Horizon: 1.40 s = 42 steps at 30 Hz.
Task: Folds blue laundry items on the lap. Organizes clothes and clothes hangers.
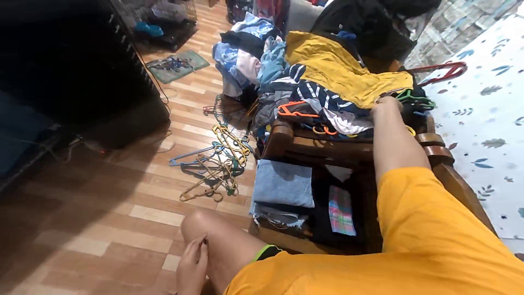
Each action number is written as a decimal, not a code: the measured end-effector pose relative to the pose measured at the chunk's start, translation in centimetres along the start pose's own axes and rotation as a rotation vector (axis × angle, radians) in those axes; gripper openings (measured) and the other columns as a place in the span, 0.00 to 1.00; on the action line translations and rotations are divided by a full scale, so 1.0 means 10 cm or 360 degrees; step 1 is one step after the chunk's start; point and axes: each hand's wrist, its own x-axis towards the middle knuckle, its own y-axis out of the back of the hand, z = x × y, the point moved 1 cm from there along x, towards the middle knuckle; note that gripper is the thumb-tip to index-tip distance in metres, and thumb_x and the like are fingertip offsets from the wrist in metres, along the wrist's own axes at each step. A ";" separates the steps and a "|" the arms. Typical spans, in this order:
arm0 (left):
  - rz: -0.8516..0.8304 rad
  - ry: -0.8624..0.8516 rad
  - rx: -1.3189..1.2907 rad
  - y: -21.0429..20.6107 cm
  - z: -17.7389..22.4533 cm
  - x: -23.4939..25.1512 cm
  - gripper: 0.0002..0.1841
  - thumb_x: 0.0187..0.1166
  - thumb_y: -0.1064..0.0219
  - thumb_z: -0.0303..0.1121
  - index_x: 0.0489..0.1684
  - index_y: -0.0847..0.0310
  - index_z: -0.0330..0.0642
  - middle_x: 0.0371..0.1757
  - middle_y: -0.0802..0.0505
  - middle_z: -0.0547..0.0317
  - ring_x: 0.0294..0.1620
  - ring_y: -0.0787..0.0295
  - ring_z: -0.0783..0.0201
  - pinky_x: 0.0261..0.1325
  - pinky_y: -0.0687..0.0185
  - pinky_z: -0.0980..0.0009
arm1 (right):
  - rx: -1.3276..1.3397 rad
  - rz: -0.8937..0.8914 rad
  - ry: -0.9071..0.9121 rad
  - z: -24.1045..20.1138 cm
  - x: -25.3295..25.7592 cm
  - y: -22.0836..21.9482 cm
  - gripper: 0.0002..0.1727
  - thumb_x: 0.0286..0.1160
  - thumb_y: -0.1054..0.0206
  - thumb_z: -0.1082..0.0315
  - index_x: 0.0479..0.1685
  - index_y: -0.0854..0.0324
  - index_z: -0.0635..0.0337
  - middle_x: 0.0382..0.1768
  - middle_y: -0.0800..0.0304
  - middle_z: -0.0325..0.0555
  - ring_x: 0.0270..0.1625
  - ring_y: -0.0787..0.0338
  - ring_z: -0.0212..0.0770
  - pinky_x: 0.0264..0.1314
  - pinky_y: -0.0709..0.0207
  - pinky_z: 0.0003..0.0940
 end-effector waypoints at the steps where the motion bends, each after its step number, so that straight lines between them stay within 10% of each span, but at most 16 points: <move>1: 0.0021 0.0005 0.0021 0.02 -0.03 -0.03 0.15 0.85 0.41 0.42 0.60 0.10 0.55 0.61 0.07 0.65 0.64 0.12 0.68 0.68 0.14 0.60 | -0.0161 0.0051 0.0045 -0.04 0.03 -0.04 0.37 0.66 0.27 0.74 0.79 0.37 0.69 0.73 0.27 0.60 0.74 0.23 0.49 0.71 0.22 0.44; 5: -0.0016 0.0012 0.0120 0.12 -0.13 -0.14 0.17 0.85 0.43 0.42 0.62 0.11 0.55 0.61 0.06 0.64 0.63 0.11 0.67 0.67 0.14 0.58 | -0.0772 0.0165 0.0266 -0.17 -0.15 -0.10 0.45 0.66 0.25 0.66 0.86 0.43 0.67 0.77 0.27 0.63 0.80 0.24 0.53 0.76 0.25 0.45; 12: 0.0092 -0.0025 0.0138 0.27 -0.14 -0.31 0.16 0.85 0.43 0.43 0.62 0.10 0.58 0.56 0.05 0.69 0.56 0.08 0.72 0.63 0.11 0.63 | -0.0298 0.0047 0.0424 -0.39 -0.32 -0.26 0.47 0.77 0.34 0.64 0.94 0.59 0.60 0.84 0.34 0.58 0.85 0.29 0.47 0.81 0.27 0.42; 19: 0.0284 -0.0229 0.0363 0.95 0.30 0.04 0.18 0.86 0.44 0.41 0.62 0.10 0.53 0.56 0.04 0.63 0.55 0.06 0.64 0.59 0.10 0.56 | -0.0286 -0.0451 0.1416 -0.81 -1.29 -0.60 0.38 0.68 0.29 0.69 0.79 0.38 0.75 0.73 0.23 0.63 0.74 0.20 0.44 0.78 0.28 0.31; 29: 0.0742 -0.0552 0.0554 2.24 1.71 0.49 0.22 0.86 0.38 0.37 0.75 0.22 0.35 0.68 0.10 0.44 0.68 0.11 0.50 0.70 0.17 0.50 | -0.0672 -0.1712 0.2373 -0.97 -3.16 -0.18 0.29 0.70 0.29 0.70 0.68 0.28 0.79 0.60 0.18 0.80 0.59 0.14 0.71 0.65 0.24 0.66; 31: 0.0830 -0.0575 0.0567 2.44 1.94 0.52 0.27 0.82 0.33 0.37 0.77 0.27 0.31 0.71 0.14 0.38 0.71 0.15 0.46 0.74 0.21 0.49 | -0.0566 -0.1985 0.2486 -0.90 -3.39 0.06 0.26 0.65 0.28 0.73 0.65 0.25 0.74 0.53 0.13 0.73 0.49 0.11 0.64 0.53 0.18 0.63; 35: 0.0841 -0.0520 0.0737 2.73 2.20 0.54 0.53 0.73 0.26 0.57 0.91 0.50 0.33 0.88 0.35 0.31 0.88 0.38 0.37 0.86 0.40 0.43 | -0.0399 -0.2569 0.2370 -0.84 -3.73 0.55 0.24 0.55 0.29 0.65 0.59 0.19 0.53 0.40 0.09 0.32 0.35 0.12 0.20 0.36 0.15 0.19; 39: 0.0865 -0.0607 0.0772 3.00 2.44 0.48 0.65 0.61 0.25 0.68 0.96 0.61 0.40 0.92 0.44 0.32 0.93 0.50 0.36 0.91 0.53 0.41 | -0.0124 -0.3171 0.2089 -0.92 -3.80 0.92 0.23 0.60 0.24 0.60 0.59 0.18 0.45 0.45 0.11 0.21 0.42 0.13 0.18 0.40 0.14 0.16; 42: 0.0844 -0.0613 0.0681 3.15 2.64 0.19 0.64 0.52 0.17 0.60 0.92 0.52 0.41 0.84 0.30 0.33 0.85 0.34 0.45 0.87 0.39 0.50 | 0.0050 -0.3466 0.1770 -0.86 -3.88 0.97 0.23 0.55 0.23 0.67 0.55 0.17 0.44 0.42 0.12 0.21 0.39 0.15 0.16 0.37 0.17 0.14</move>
